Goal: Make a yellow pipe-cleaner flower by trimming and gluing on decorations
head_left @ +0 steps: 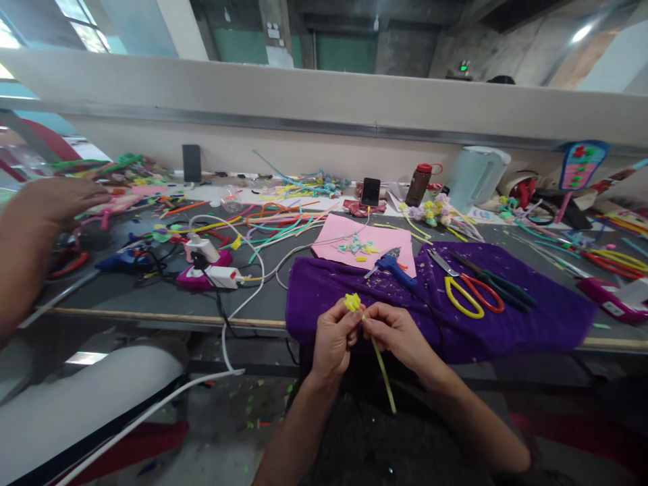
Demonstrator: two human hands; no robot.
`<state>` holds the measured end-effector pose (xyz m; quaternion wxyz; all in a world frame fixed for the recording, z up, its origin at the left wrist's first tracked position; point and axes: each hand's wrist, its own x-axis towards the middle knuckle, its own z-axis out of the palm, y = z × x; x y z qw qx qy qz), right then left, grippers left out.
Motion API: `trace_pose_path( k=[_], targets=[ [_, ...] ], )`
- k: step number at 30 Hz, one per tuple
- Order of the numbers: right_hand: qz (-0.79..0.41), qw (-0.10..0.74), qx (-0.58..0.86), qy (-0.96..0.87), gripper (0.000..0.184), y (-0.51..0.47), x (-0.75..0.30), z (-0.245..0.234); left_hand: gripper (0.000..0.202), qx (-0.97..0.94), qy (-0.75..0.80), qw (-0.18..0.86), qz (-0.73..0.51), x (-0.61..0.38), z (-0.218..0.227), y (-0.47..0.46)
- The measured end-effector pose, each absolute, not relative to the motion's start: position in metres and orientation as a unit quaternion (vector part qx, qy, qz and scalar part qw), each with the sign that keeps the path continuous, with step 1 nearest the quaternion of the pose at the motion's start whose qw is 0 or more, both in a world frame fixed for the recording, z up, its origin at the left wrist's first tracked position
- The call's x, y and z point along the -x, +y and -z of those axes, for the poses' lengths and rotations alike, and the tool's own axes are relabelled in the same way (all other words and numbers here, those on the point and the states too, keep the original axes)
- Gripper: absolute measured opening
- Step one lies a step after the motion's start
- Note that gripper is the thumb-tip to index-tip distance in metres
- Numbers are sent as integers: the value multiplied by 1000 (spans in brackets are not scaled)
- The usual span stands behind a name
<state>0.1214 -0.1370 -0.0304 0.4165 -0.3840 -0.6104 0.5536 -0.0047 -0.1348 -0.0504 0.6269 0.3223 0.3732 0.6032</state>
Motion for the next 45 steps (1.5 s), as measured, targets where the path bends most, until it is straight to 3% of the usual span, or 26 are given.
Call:
trace_pose_path(
  k=[14,21,36,45],
  targets=[
    [-539,415,375,-630,27,-136,-124,35,11,-479,413,432,-643,3,43,-142],
    [-546,406,375,-630,29,-137,-126,36,16,-457,399,506,-613,5,47,-141],
    [-539,393,366,-649,21,-139,-128,37,7,-392,363,560,-633,5,60,-136],
    [-401,350,437,-725,13,-151,-143,39,10,-376,382,538,-651,9,58,-134]
  ],
)
